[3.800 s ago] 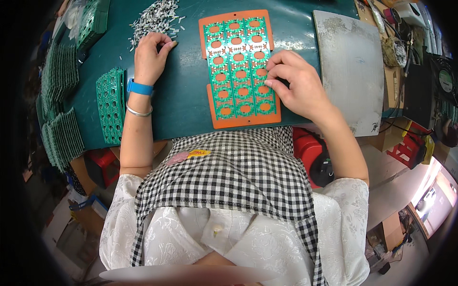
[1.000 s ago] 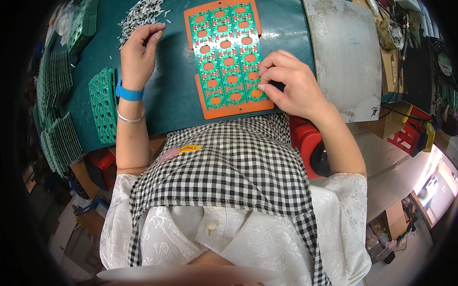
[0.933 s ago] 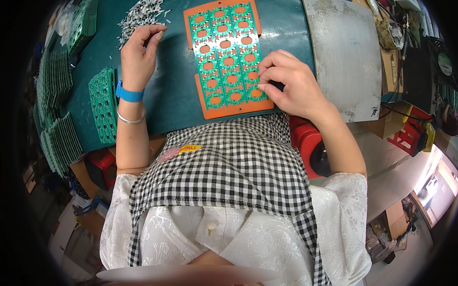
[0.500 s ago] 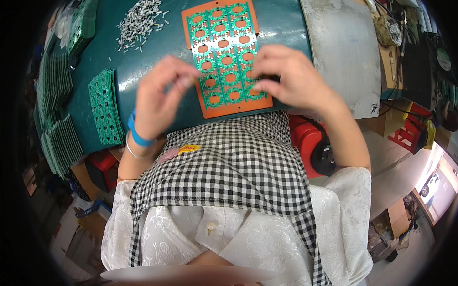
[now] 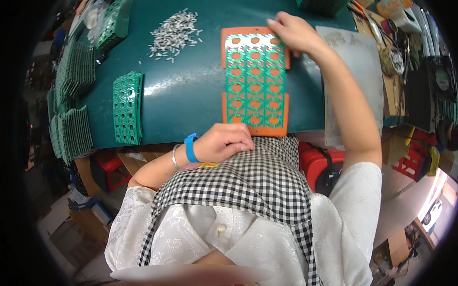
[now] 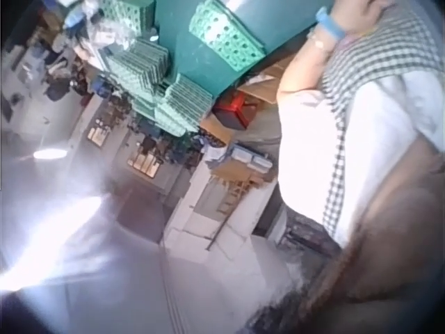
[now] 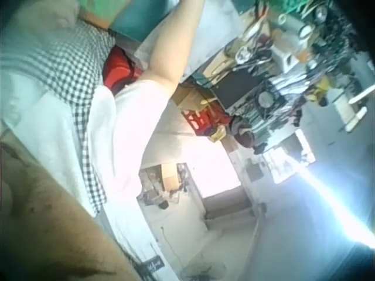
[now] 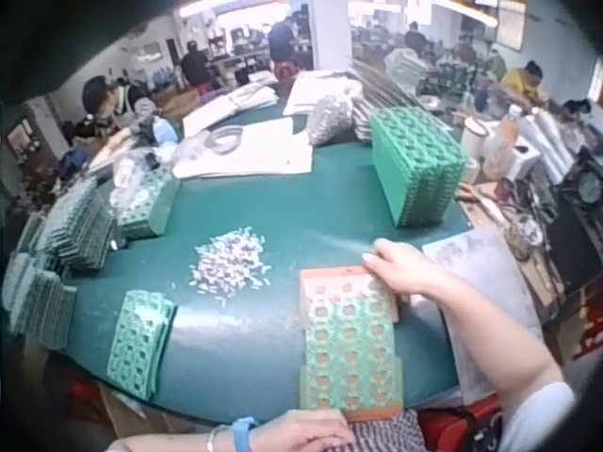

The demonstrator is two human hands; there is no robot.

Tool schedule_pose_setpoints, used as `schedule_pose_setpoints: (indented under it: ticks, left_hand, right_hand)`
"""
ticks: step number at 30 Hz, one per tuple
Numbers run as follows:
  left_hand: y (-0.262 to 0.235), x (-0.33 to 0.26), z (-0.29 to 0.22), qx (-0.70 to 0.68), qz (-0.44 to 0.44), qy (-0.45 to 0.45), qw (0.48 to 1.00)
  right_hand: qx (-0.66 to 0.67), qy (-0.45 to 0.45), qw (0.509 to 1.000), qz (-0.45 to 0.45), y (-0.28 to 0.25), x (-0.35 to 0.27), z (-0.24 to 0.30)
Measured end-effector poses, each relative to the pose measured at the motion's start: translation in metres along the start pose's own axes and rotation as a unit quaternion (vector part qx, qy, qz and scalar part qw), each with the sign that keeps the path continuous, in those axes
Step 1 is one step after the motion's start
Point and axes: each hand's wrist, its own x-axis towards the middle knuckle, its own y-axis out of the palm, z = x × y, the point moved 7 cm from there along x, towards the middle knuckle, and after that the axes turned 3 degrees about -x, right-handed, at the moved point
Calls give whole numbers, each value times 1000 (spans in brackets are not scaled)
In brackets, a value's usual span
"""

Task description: The person places a circuit board into an orange jig, inserts small metal components into the board slots by hand, and covers the assembly with a metal plate.

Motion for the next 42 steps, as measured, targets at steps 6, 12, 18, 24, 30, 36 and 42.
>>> schedule_pose_setpoints:
  ticks: [6, 12, 18, 24, 30, 36, 42]
  left_hand:
    - [-6, -6, -11, -25, -17, 61, 998]
    - [-86, 2, -33, 123, -218, 39, 967]
    - [-131, 5, 18, 25, -370, -81, 925]
    - [-157, 19, 38, -62, -386, -86, 916]
    - [-146, 13, 29, -68, -383, -109, 915]
    - [-110, 23, -15, -75, -330, -37, 940]
    - [-101, 33, -30, -83, -349, -1, 934]
  right_hand:
    - [111, 53, 981, 153, -41, -50, -10]
    - [332, 170, 927, -34, -44, -103, -68]
    - [503, 189, 837, 108, 80, -186, -6]
    - [580, 187, 742, 281, 136, -204, 18]
    - [397, 81, 842, 355, 105, -194, 13]
    - [255, -89, 960, 71, 39, -125, 69]
    - [159, -232, 958, -55, 28, -95, 101]
